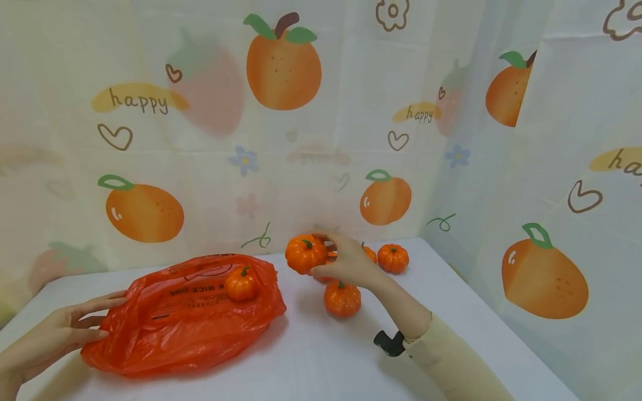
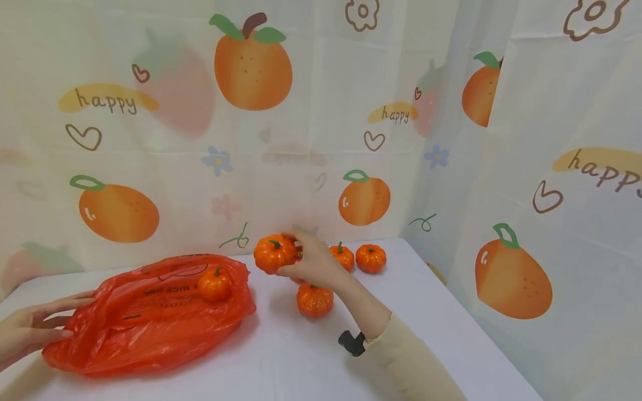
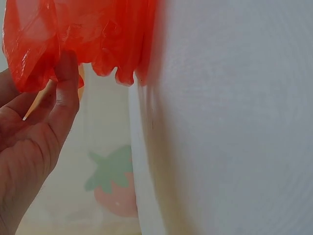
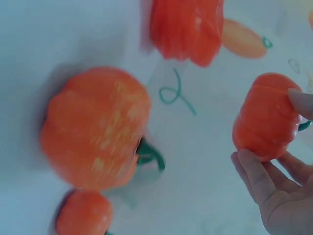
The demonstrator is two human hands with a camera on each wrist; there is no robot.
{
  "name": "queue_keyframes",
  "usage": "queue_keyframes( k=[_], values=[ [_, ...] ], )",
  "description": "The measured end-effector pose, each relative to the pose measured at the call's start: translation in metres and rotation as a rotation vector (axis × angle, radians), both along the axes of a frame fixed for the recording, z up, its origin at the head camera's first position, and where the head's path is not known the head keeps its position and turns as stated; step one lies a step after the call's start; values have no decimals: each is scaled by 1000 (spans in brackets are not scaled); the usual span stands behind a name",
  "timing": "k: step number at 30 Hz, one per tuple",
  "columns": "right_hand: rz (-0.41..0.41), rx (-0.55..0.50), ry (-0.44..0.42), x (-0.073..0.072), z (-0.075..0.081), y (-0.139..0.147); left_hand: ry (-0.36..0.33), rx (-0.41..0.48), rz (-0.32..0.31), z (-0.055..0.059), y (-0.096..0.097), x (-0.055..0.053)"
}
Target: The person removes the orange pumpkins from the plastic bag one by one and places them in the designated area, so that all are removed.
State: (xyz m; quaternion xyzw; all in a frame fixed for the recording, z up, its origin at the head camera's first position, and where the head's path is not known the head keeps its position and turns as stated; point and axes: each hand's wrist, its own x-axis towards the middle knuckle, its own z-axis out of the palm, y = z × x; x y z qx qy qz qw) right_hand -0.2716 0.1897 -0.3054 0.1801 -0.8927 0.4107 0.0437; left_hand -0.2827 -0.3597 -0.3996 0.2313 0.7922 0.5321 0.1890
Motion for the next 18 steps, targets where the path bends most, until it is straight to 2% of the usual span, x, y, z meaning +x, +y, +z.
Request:
queue_keyframes(
  k=[5, 10, 18],
  values=[
    [-24, 2, 17, 2, 0, 21, -16, -34, 25, 1, 2, -1],
    [-33, -7, 27, 3, -2, 37, 23, -5, -1, 3, 2, -1],
    [-62, 18, 28, 3, -4, 57, 11, 21, -15, 2, 3, -1]
  ],
)
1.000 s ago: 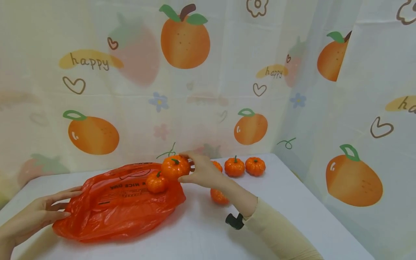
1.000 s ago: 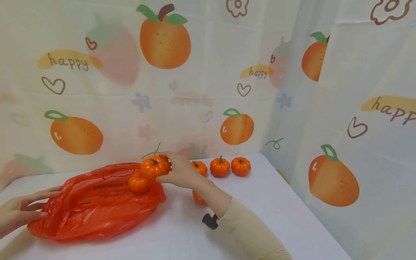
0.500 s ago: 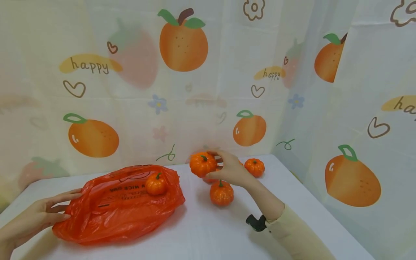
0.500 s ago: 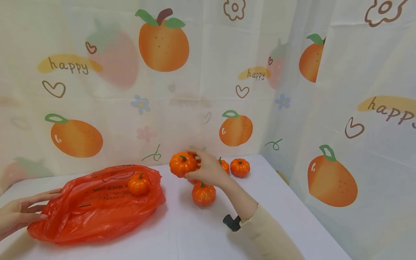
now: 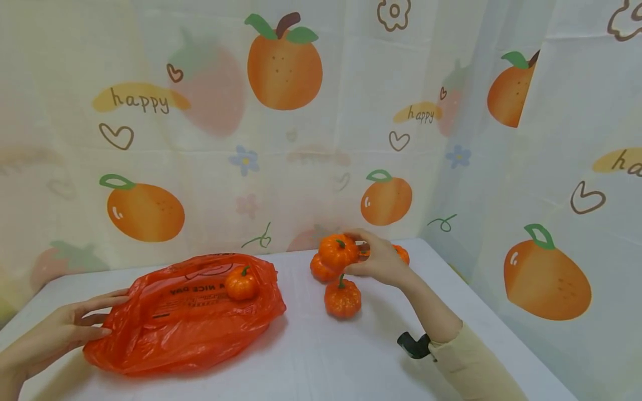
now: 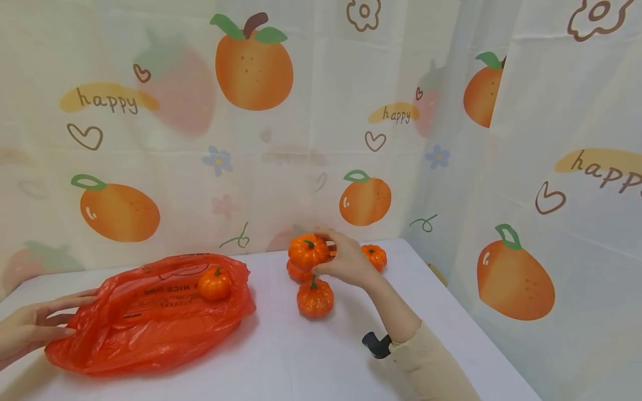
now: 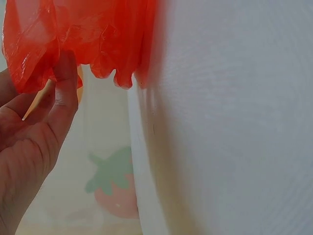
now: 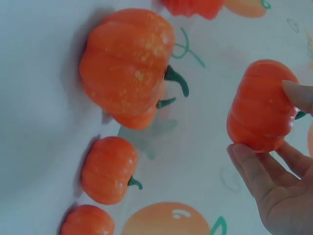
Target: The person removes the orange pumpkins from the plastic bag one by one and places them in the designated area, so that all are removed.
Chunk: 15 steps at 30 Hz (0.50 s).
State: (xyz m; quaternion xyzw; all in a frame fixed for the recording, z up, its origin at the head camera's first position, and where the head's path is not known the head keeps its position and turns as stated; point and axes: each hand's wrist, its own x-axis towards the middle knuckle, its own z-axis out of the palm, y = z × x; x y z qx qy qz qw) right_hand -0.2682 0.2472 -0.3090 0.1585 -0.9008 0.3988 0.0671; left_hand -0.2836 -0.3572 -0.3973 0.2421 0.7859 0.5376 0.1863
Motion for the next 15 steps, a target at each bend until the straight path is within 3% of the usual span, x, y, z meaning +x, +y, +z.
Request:
queue_keyframes(
  k=[15],
  values=[
    [-26, 50, -56, -5, -4, 34, -22, 14, -3, 0, 2, 0]
  ],
)
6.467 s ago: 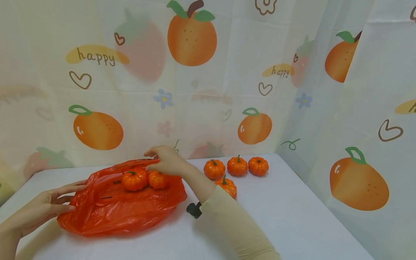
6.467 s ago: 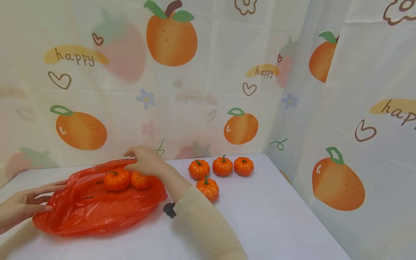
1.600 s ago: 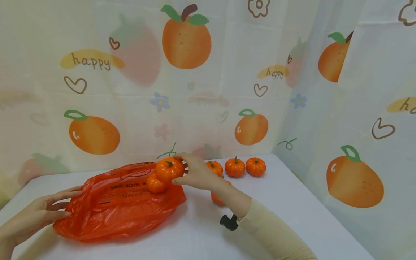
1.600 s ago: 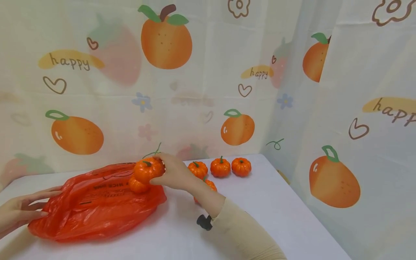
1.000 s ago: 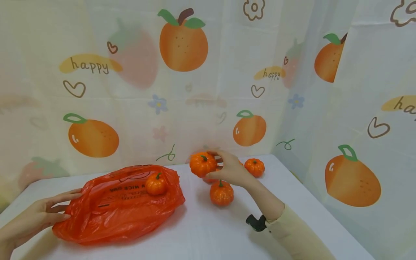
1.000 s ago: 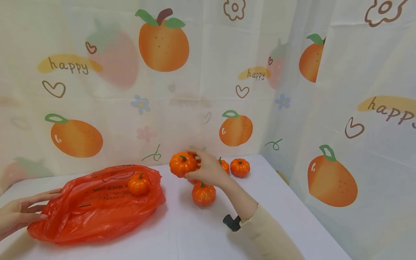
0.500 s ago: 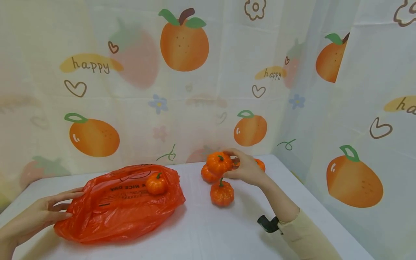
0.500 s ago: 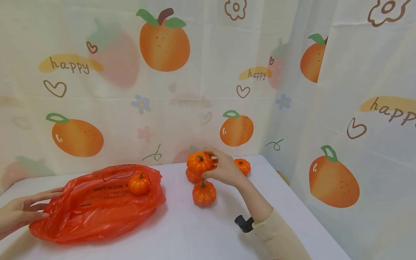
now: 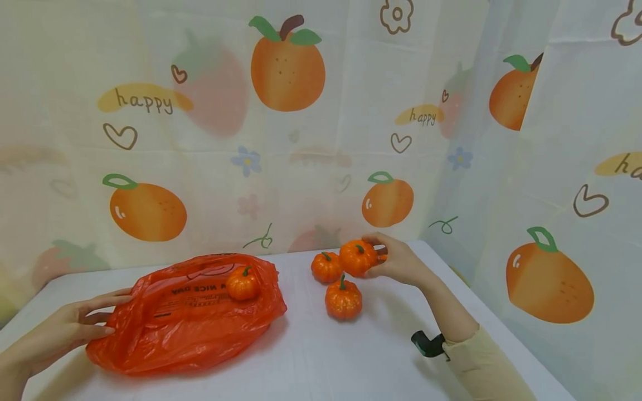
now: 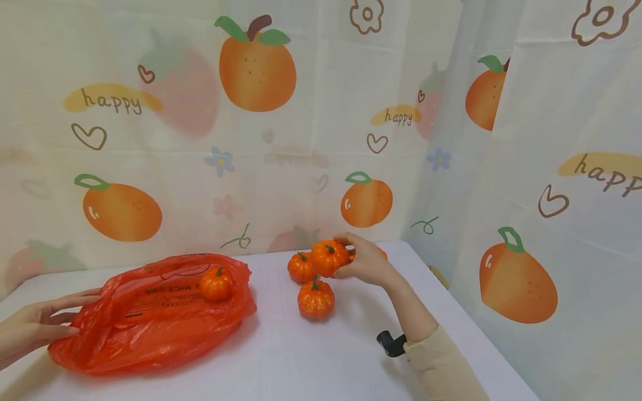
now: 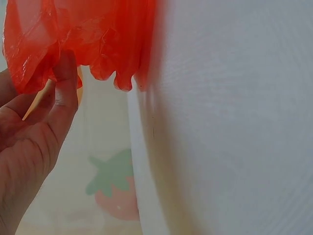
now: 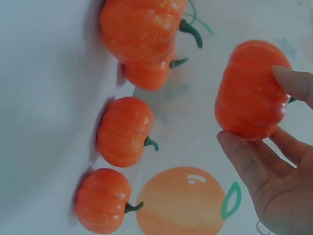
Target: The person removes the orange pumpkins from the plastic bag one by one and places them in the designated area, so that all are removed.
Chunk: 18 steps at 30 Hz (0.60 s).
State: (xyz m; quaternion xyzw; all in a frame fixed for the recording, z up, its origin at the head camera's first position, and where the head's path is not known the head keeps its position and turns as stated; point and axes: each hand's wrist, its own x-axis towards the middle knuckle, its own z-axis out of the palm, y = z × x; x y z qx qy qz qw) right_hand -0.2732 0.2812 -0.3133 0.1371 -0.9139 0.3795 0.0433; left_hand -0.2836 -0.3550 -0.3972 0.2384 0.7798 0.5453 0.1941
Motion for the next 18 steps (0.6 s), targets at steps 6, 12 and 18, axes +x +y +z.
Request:
queue_keyframes(
  k=[6, 12, 18],
  values=[
    [-10, 55, -31, -1, -3, 11, -4, -5, -4, 2, 1, 1],
    [-3, 84, -64, -3, -9, 20, -14, -19, 12, 3, 1, 0],
    [-12, 92, -88, -7, -20, 30, -13, -4, 3, 3, 2, 2]
  ],
)
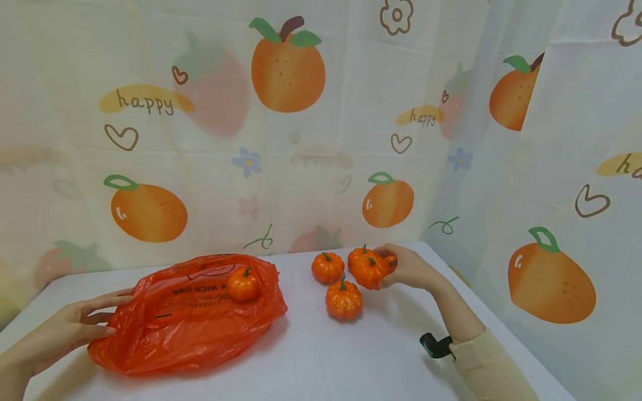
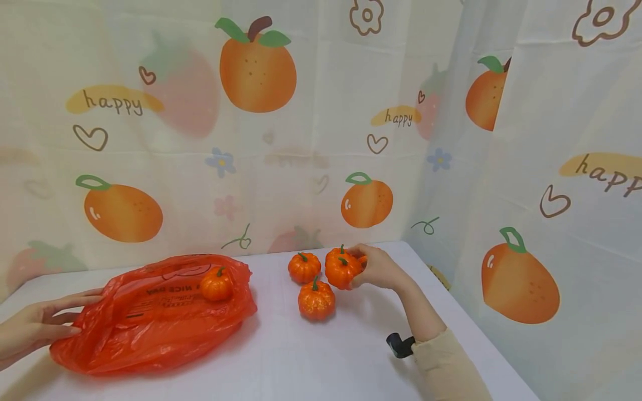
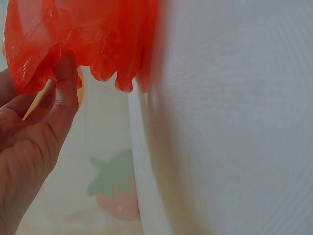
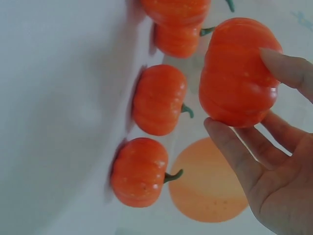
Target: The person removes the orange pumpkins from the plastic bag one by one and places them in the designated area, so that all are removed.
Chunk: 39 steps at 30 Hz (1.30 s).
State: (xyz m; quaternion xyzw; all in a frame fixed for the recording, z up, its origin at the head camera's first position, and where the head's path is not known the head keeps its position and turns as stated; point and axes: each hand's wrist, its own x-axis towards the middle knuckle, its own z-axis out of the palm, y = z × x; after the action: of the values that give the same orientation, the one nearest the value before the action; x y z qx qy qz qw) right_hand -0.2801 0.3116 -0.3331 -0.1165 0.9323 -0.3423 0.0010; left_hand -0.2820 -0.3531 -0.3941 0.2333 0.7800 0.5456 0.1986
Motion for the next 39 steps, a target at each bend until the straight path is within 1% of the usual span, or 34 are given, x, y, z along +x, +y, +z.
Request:
queue_keyframes(
  k=[4, 7, 12, 19, 27, 34, 39],
  values=[
    [-18, 17, -15, -2, -5, 4, 9, 5, -6, 0, 1, 1],
    [-22, 32, -10, -2, -8, 6, 11, 6, -13, 1, 1, 1],
    [-14, 49, 4, -3, -13, 8, 7, -13, -4, 2, 2, -1],
    [-11, 78, -31, -4, -22, 14, 11, -21, -8, 2, 1, -1],
    [-9, 70, -58, -5, -32, 19, -8, -12, -13, 3, 1, -1],
    [-10, 46, -91, -4, -36, 18, 1, 3, -30, 3, 1, 0],
    [-13, 49, -103, -3, -38, 18, 7, -9, -20, 3, 1, -1]
  ],
)
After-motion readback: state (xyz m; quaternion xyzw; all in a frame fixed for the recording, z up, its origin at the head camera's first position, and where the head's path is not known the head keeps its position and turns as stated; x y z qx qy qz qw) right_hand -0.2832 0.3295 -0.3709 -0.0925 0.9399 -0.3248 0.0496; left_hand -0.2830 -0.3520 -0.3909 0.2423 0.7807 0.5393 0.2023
